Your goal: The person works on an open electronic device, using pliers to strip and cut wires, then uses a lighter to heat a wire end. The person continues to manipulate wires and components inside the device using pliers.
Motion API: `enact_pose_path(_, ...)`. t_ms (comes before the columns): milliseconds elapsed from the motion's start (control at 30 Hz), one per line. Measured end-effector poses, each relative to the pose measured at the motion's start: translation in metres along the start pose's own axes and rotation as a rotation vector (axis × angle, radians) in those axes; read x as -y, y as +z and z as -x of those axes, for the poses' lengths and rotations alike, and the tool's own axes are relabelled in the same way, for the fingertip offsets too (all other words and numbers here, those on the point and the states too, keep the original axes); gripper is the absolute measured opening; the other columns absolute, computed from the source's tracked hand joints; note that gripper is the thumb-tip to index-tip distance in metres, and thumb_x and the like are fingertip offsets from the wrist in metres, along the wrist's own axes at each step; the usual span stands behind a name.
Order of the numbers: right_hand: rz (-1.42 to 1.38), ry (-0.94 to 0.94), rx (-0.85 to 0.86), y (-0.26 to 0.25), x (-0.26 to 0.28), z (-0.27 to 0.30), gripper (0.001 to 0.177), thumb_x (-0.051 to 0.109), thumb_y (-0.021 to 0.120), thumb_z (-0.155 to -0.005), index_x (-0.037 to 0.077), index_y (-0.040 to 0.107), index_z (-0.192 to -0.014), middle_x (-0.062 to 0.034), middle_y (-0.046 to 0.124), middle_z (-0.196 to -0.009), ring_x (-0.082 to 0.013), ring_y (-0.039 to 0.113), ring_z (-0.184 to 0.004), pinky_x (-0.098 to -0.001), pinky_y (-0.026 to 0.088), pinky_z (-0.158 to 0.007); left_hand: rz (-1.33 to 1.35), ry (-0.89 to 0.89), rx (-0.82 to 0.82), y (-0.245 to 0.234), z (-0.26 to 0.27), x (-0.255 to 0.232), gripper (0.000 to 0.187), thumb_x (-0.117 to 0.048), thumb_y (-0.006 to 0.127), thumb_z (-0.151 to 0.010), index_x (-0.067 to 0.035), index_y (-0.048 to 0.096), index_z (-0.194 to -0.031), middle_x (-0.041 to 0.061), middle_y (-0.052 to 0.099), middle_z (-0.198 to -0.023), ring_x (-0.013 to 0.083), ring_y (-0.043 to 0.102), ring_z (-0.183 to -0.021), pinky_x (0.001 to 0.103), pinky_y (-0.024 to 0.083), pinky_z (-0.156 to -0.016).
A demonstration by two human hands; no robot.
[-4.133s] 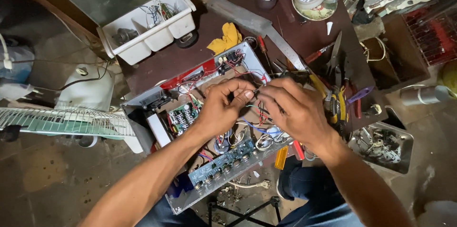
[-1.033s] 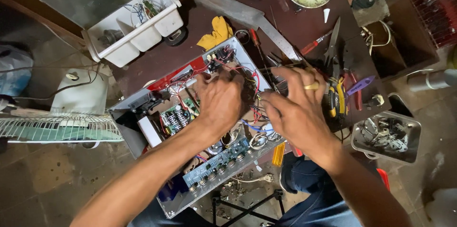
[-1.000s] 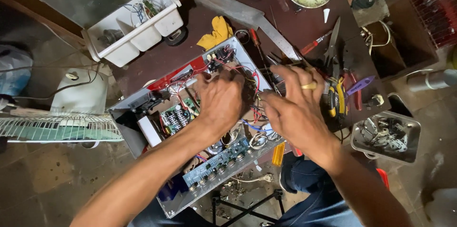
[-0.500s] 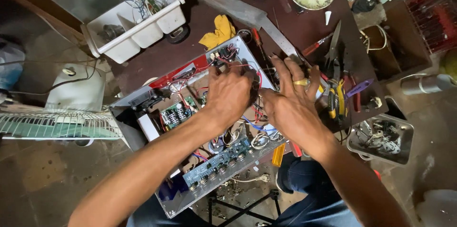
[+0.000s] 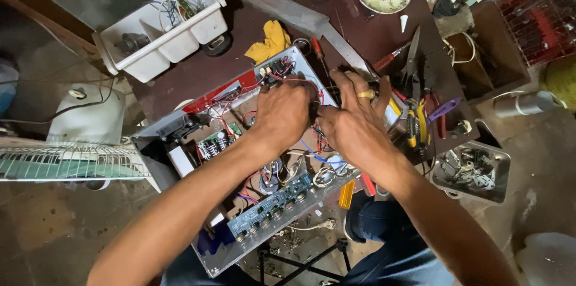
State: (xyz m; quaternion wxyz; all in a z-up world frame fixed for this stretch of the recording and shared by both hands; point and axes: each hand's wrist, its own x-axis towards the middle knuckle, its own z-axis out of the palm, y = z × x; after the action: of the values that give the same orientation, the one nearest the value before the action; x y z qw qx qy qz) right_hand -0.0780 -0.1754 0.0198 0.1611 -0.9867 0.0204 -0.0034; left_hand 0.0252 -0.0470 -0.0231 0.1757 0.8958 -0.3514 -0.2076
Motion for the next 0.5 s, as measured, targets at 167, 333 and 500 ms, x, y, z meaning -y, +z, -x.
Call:
enact_pose_path(167, -0.013, 0.103, 0.075, -0.022, 0.020, -0.010, 0.019, 0.015, 0.066, -0.088, 0.010, 0.077, -0.102, -0.0187, 0.041, -0.146, -0.0368, 0.034, -0.131, -0.0802, 0.013, -0.102, 0.034, -0.040, 0.032, -0.012, -0.001, -0.005, 0.028, -0.006, 0.053, -0.084, -0.012, 0.079, -0.095, 0.016, 0.074, -0.091, 0.0421, 0.073, -0.091, 0.056, 0.050, -0.091)
enact_pose_path(333, -0.088, 0.204, 0.177, -0.053, 0.048, -0.008, 0.023, 0.008, 0.060, -0.087, 0.003, 0.077, -0.102, -0.0227, 0.038, -0.146, -0.0406, 0.045, -0.125, -0.0684, 0.036, -0.102, 0.107, -0.036, 0.063, -0.016, -0.006, -0.003, 0.023, -0.006, 0.061, -0.080, -0.008, 0.078, -0.095, 0.019, 0.074, -0.093, 0.0429, 0.072, -0.095, 0.057, 0.052, -0.088)
enact_pose_path(500, 0.026, 0.158, 0.151, -0.032, 0.031, -0.005, 0.025, 0.018, 0.065, -0.089, 0.008, 0.076, -0.109, -0.0166, 0.042, -0.140, -0.0354, 0.047, -0.120, -0.0730, 0.026, -0.101, 0.154, -0.001, 0.095, -0.026, -0.005, -0.007, 0.020, -0.012, 0.064, -0.079, -0.013, 0.080, -0.091, 0.018, 0.074, -0.092, 0.0435, 0.072, -0.095, 0.056, 0.054, -0.084)
